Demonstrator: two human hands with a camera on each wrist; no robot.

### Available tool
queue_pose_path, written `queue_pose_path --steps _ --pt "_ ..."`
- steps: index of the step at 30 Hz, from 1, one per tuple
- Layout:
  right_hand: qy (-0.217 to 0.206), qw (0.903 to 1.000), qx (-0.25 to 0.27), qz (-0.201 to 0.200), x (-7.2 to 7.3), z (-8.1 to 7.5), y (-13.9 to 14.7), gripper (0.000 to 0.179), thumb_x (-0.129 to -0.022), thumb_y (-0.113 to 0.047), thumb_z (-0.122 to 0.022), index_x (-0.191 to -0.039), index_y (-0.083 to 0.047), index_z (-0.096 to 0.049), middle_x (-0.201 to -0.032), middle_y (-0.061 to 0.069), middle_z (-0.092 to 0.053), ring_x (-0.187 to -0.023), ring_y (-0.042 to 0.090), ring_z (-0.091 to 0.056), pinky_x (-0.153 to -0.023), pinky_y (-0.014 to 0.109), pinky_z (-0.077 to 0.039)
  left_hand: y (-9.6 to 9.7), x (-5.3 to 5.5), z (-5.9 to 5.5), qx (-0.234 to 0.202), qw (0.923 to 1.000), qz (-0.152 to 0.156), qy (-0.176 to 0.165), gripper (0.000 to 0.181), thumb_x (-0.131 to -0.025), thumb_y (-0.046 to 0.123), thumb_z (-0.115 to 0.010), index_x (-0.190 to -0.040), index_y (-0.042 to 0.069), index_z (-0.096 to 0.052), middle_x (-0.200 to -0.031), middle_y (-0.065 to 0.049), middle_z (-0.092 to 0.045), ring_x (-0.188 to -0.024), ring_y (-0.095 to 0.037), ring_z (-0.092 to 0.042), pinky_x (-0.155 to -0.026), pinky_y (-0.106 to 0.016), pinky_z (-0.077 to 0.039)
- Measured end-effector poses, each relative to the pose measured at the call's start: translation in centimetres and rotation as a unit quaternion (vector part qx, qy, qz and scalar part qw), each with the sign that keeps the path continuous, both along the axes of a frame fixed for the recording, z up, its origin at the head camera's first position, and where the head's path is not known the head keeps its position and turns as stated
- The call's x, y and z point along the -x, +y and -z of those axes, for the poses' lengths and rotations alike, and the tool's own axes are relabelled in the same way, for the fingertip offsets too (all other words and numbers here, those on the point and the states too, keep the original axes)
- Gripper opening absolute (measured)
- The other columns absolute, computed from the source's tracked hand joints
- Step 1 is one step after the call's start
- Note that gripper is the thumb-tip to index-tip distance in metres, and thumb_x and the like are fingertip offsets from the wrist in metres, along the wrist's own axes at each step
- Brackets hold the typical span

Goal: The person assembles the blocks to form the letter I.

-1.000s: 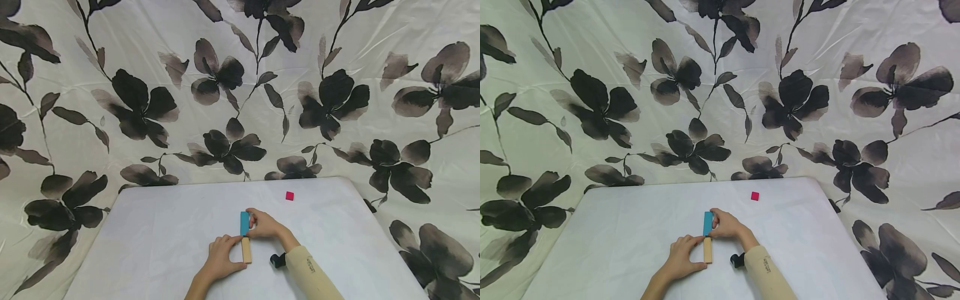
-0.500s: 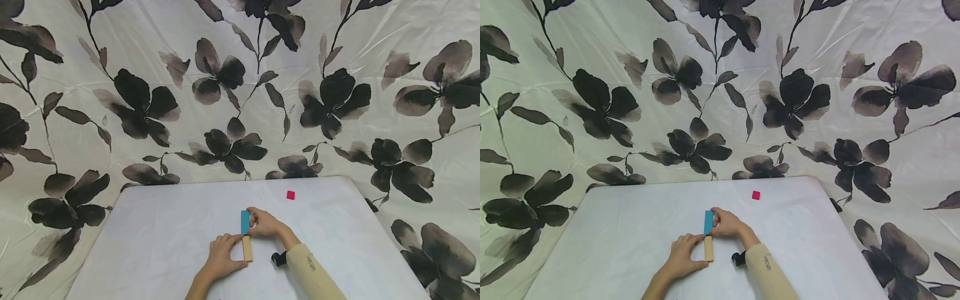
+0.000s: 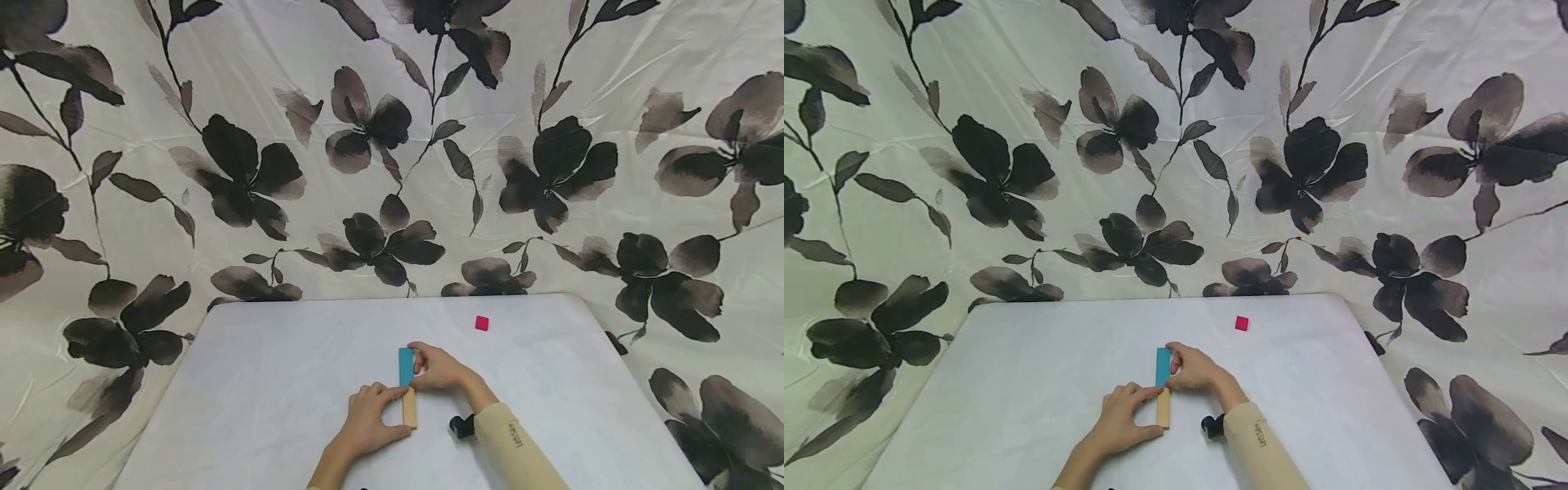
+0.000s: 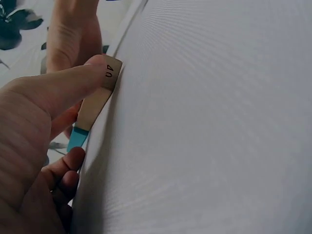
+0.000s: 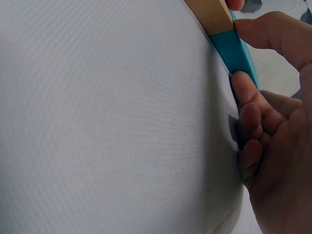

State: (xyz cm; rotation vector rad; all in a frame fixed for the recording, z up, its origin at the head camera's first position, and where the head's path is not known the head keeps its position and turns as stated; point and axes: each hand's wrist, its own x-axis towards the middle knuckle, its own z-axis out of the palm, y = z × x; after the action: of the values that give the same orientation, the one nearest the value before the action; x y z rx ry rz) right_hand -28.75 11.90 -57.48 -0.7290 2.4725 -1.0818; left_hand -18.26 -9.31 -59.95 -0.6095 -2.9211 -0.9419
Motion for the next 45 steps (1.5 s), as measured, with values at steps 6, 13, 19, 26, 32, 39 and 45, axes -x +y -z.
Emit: queue_pose_path --steps 6,13,19,26,32,39,45 --pt "-0.02 0.9997 0.009 -0.004 0.27 0.18 0.29 0.078 -0.077 -0.018 -0.08 -0.143 -0.004 -0.041 -0.088 -0.003 -0.06 -0.069 0.011 -0.048 -0.067 0.028 -0.041 0.13 0.07 -0.07 0.002 1.0 -0.002 -0.004 0.07 -0.069 0.066 -0.075 -0.13 0.032 -0.062 -0.097 0.011 -0.051 -0.087 -0.01 -0.04 -0.074 -0.039 -0.03" --pt "-0.042 0.999 0.014 0.002 0.43 -0.07 0.4 0.075 -0.078 -0.016 -0.08 -0.142 -0.007 -0.042 -0.088 -0.003 -0.06 -0.07 0.012 -0.049 -0.066 0.028 -0.041 0.13 0.27 0.02 -0.004 0.9999 -0.003 -0.01 0.069 -0.069 0.063 -0.076 -0.13 0.033 -0.061 -0.097 0.011 -0.051 -0.089 -0.011 -0.04 -0.077 -0.041 -0.03" --pt "-0.052 0.9982 0.03 -0.002 0.48 -0.72 0.29 0.075 -0.078 -0.012 -0.08 -0.142 -0.004 -0.042 -0.088 0.002 -0.061 -0.069 0.014 -0.048 -0.066 0.029 -0.04 0.01 0.41 0.14 -0.012 0.9999 -0.002 -0.004 0.068 -0.07 0.063 -0.076 -0.129 0.031 -0.062 -0.098 0.012 -0.051 -0.089 -0.01 -0.04 -0.078 -0.042 -0.03" --pt "-0.067 0.9974 0.029 0.0 0.42 -0.6 0.26 0.074 -0.078 -0.012 -0.08 -0.141 -0.004 -0.042 -0.087 0.002 -0.06 -0.07 0.014 -0.048 -0.067 0.029 -0.039 0.0 0.21 0.23 -0.018 0.9997 -0.007 -0.013 0.069 -0.068 0.064 -0.077 -0.127 0.031 -0.063 -0.1 0.013 -0.052 -0.091 -0.01 -0.041 -0.078 -0.04 -0.03" --pt "-0.062 0.9978 0.024 0.005 0.36 -0.48 0.17 0.074 -0.078 -0.013 -0.08 -0.141 -0.006 -0.042 -0.087 0.0 -0.06 -0.071 0.014 -0.049 -0.068 0.03 -0.04 -0.02 0.32 0.27 -0.019 0.9998 -0.008 -0.008 0.068 -0.068 0.064 -0.077 -0.126 0.032 -0.063 -0.097 0.013 -0.051 -0.09 -0.01 -0.041 -0.078 -0.04 -0.03" --pt "-0.058 0.9979 0.029 0.004 0.21 -0.47 0.23 0.075 -0.078 -0.012 -0.08 -0.142 -0.005 -0.042 -0.088 0.0 -0.06 -0.07 0.014 -0.048 -0.065 0.029 -0.04 -0.04 0.34 0.31 -0.016 0.9998 -0.006 -0.007 0.068 -0.068 0.065 -0.076 -0.127 0.034 -0.061 -0.094 0.013 -0.049 -0.088 -0.009 -0.041 -0.078 -0.04 -0.03" --pt "-0.051 0.998 0.037 0.004 0.2 -0.15 0.18 0.076 -0.078 -0.012 -0.08 -0.143 -0.004 -0.04 -0.088 0.002 -0.06 -0.069 0.015 -0.047 -0.065 0.029 -0.039 -0.18 0.2 0.21 -0.015 0.9999 -0.004 -0.007 0.072 -0.068 0.069 -0.074 -0.129 0.033 -0.06 -0.095 0.014 -0.049 -0.088 -0.009 -0.04 -0.078 -0.04 -0.03"
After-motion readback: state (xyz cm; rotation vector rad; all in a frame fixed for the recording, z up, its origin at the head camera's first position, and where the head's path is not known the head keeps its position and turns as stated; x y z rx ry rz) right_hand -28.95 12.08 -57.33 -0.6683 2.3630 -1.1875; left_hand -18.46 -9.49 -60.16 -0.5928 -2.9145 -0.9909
